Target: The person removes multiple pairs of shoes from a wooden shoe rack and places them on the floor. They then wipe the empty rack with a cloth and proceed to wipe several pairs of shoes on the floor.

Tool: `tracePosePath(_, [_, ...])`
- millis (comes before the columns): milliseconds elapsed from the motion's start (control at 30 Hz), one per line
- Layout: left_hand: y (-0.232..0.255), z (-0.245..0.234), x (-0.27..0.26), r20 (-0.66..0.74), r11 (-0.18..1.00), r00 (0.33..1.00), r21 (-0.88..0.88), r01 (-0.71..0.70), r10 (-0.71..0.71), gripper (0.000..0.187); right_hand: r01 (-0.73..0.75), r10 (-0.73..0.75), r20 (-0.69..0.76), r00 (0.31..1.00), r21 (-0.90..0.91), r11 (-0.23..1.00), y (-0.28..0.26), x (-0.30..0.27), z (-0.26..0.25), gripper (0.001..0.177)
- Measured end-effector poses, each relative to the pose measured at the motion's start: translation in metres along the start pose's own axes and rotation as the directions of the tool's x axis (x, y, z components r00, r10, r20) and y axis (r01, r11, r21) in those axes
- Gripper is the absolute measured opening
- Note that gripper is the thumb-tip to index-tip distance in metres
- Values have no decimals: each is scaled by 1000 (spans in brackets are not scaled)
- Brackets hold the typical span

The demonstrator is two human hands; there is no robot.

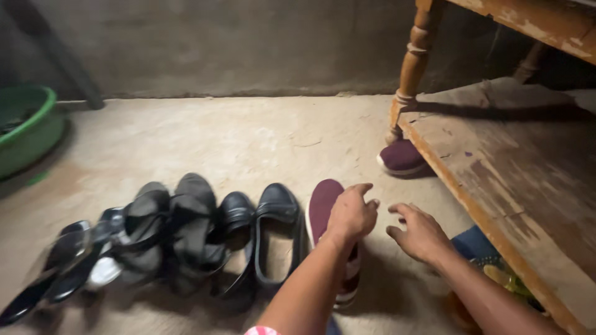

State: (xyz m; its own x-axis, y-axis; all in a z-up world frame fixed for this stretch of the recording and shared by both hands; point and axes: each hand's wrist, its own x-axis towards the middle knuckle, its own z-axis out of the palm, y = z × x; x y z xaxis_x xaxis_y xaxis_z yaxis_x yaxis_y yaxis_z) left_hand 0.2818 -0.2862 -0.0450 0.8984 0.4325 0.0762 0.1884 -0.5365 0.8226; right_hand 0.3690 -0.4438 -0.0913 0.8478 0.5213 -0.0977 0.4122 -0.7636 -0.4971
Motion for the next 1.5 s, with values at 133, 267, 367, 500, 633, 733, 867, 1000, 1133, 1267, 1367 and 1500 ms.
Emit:
tracePosePath(133, [-13,19,41,114,989,984,72,131,-138,55,39,-42,-78,996,-43,998,18,51,7,68])
tracePosePath(267, [-28,41,72,168,971,973,205,124,-160,64,-75,75,-35,997,8,997,34,93,15,79])
tracePosePath(367, [-43,58,99,180,974,977,213,72,-111,67,-139,138,-26,990,-24,990,38,114,20,88])
tracePosePath(500, [-62,82,127,194,983,979,183,21,-57,67,-95,93,-18,995,-121,988,39,128,20,85])
tracePosePath(633, [-73,94,147,189,986,978,157,62,-91,62,32,-2,69,998,-438,898,31,136,23,57])
tracePosePath(733, [-78,95,149,166,989,985,144,26,-50,67,107,-105,33,994,-519,848,24,149,27,43])
tracePosePath(867, [-78,86,148,164,986,983,158,59,-85,81,19,-31,-10,999,-593,805,24,167,28,55])
tracePosePath(1000, [-73,75,142,205,977,963,158,146,-177,84,40,-20,40,999,-596,802,34,168,31,60])
tracePosePath(1133, [-69,67,137,188,972,960,149,181,-207,85,62,-106,-43,993,-573,817,33,168,41,55])
tracePosePath(1267, [-68,61,130,190,971,958,152,185,-212,85,66,-85,-9,996,-556,828,30,159,36,48])
tracePosePath(1367, [-63,55,125,216,964,945,152,216,-246,85,115,-143,-19,990,-497,860,26,143,32,65])
tracePosePath(1500, [-59,52,115,231,956,934,169,238,-273,82,209,-209,60,976,-531,822,24,116,41,41])
